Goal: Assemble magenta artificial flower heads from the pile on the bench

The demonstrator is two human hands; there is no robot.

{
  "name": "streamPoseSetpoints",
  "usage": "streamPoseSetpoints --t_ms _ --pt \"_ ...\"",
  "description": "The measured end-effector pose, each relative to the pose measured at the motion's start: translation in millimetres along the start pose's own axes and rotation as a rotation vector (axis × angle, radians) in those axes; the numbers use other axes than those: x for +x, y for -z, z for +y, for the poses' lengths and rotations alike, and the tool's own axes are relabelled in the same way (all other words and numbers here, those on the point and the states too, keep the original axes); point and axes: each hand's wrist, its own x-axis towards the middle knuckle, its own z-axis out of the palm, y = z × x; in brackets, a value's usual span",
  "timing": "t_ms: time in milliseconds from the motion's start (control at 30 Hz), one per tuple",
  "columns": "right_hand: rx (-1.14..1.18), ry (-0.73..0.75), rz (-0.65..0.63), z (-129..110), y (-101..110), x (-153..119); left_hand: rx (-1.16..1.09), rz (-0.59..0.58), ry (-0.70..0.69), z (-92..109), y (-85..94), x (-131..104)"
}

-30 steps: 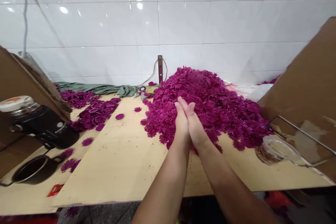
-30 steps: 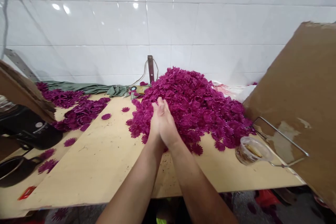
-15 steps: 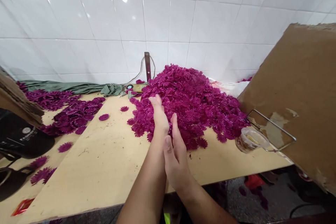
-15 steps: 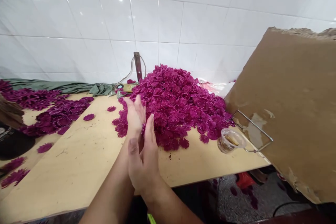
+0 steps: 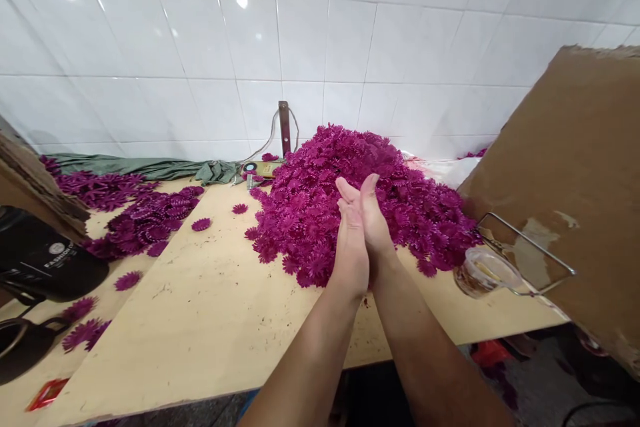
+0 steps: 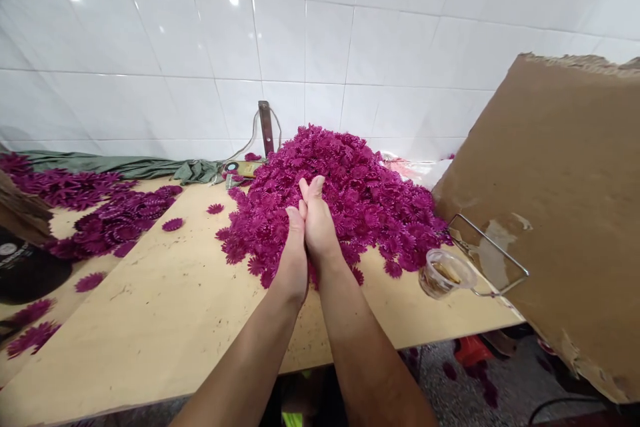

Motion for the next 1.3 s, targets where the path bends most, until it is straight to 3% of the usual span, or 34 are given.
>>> streamPoseSetpoints --t_ms 200,300,400,533,600,733,833,933,1067,1133,1200,1300 --pt "-0.239 0.365 -0.068 29 -10 -57 -0.166 0.120 0.151 24 17.8 26" --pt "-0.245 0.434 -0.019 36 -14 -74 -0.157 0.086 0.123 28 22.8 30" --pt "-0.233 0.386 0.029 28 -13 -54 -0.126 -0.009 0.055 18 16.2 14" --pt "-0.113 0.176 0.028 16 -6 -19 -0.117 -0.021 -0.054 4 8.0 -8" --pt "-0.121 0.176 0.011 18 -6 -21 -0.123 0.005 -0.042 6 10.5 -6" --pt "-0.178 0.331 -0.044 32 -13 -54 -0.136 0.062 0.105 18 21.1 17" --pt "-0.183 0.357 -0.056 33 -14 -59 -0.117 0.113 0.105 20 21.7 22" --pt "-0.138 0.221 -0.041 23 -8 -32 -0.094 0.054 0.020 12 14.2 3" --pt "-0.021 0.024 0.072 16 -1 -3 -0.034 -0.041 -0.046 1 7.0 -14" --pt "-0.043 0.042 0.051 20 -2 -13 -0.040 0.003 0.003 1 8.9 -5" --pt "-0.110 0.116 -0.047 25 -6 -33 -0.064 0.085 0.090 5 13.0 12" --pt "-0.181 0.249 -0.072 32 -10 -53 -0.106 0.172 0.166 10 16.0 30"
